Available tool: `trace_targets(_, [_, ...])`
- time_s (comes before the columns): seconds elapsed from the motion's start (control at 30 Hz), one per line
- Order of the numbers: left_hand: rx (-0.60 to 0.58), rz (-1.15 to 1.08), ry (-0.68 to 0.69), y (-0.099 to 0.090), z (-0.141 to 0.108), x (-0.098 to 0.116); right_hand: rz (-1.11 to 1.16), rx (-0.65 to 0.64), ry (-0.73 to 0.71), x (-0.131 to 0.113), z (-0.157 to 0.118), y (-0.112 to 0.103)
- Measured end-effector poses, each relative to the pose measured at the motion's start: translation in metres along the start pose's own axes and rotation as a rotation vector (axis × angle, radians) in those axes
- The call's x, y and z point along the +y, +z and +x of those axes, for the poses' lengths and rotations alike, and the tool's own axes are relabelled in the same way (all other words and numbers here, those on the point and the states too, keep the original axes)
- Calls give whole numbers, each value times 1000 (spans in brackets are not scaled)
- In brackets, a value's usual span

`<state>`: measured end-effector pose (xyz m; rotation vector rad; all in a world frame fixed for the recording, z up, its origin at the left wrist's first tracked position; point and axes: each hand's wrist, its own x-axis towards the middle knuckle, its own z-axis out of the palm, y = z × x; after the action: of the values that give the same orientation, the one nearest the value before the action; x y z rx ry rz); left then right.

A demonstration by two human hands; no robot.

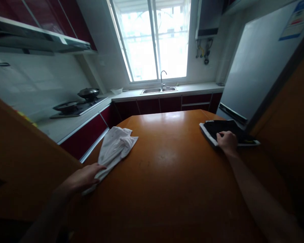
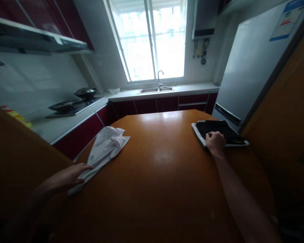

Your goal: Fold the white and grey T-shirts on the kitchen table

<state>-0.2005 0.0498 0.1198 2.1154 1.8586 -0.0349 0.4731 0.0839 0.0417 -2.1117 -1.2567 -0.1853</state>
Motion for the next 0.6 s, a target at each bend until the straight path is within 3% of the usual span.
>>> trace_targets(0.07, [96, 4, 130, 5, 11, 37, 93, 19, -35, -19, -9, -10])
trace_targets(0.17, [166, -139, 400, 29, 25, 124, 346, -96, -161, -57, -46, -26])
trace_targets(0.23, [202, -237, 550, 51, 33, 181, 483, -304, -266, -82, -86, -35])
trace_targets(0.3, [182, -313, 706, 73, 39, 222, 584, -555, -332, -101, -129, -44])
trace_targets(0.4, [15, -277, 885, 95, 43, 247, 723, -1032, -448, -110, -174, -54])
trace_targets(0.47, [-127, -205, 941, 100, 39, 248, 783, -1193, -463, -103, -179, -54])
trace_targets(0.53, [-210, -190, 919, 104, 32, 251, 804, -1098, -392, -90, -163, -46])
trace_targets(0.6, [-146, -266, 788, 115, 23, 264, 793, -863, -253, -75, -136, -33])
